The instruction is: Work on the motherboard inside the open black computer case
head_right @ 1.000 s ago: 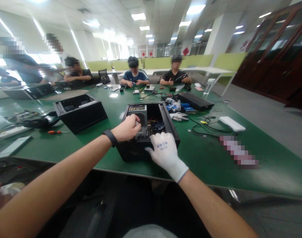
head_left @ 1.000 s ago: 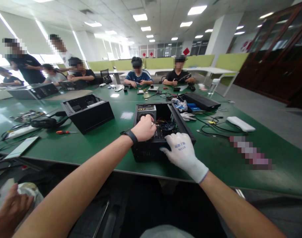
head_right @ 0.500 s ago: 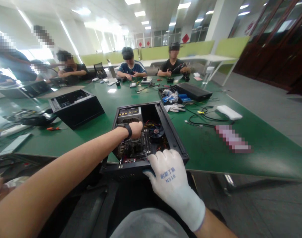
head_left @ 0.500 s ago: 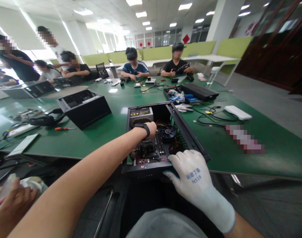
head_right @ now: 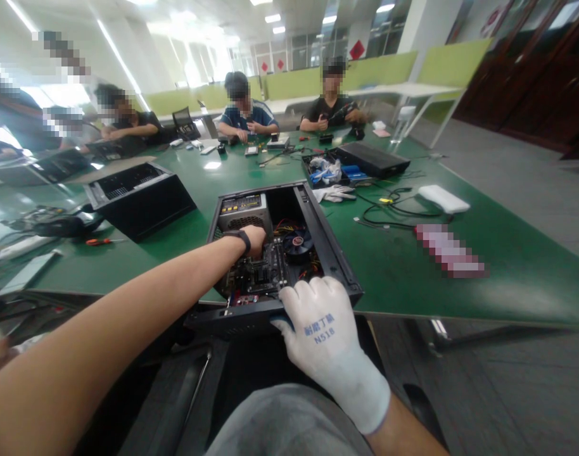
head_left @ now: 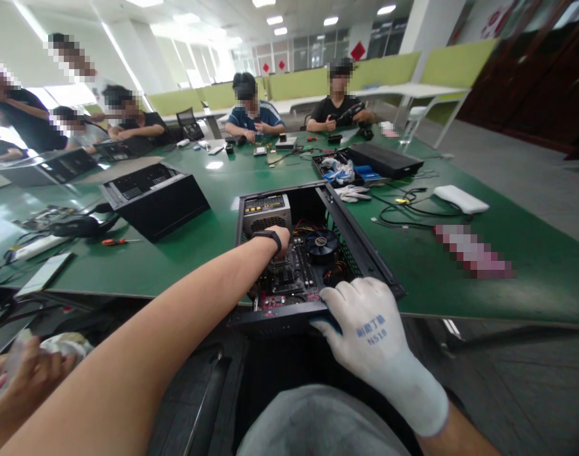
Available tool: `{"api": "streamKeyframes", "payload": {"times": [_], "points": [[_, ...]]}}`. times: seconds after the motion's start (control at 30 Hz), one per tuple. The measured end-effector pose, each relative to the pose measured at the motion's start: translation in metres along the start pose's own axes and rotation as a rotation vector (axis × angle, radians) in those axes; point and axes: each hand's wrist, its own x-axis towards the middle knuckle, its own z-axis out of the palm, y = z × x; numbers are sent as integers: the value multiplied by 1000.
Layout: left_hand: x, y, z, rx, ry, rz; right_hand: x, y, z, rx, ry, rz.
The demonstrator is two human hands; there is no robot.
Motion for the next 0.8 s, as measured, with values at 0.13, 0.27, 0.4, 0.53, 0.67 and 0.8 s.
{"api": "streamKeyframes", "payload": {"times": [0.13, 0.27, 0.4, 0.53, 0.67, 0.8], "points": [[6, -1, 4, 3, 3, -9, 1, 0, 0, -3, -2, -5], [6, 0, 5, 13, -26, 0, 1, -1, 0, -2, -10, 1], [5, 2, 6, 18, -39, 1, 1, -1, 0, -8, -13, 0], [5, 3, 8, 23, -12, 0, 1, -1, 0, -16, -9, 0], [6, 2, 9, 41, -18, 6, 0, 0, 1, -19, -20, 0], [8, 0, 9, 51, -33, 11, 0, 0, 2, -19, -21, 2]]}}
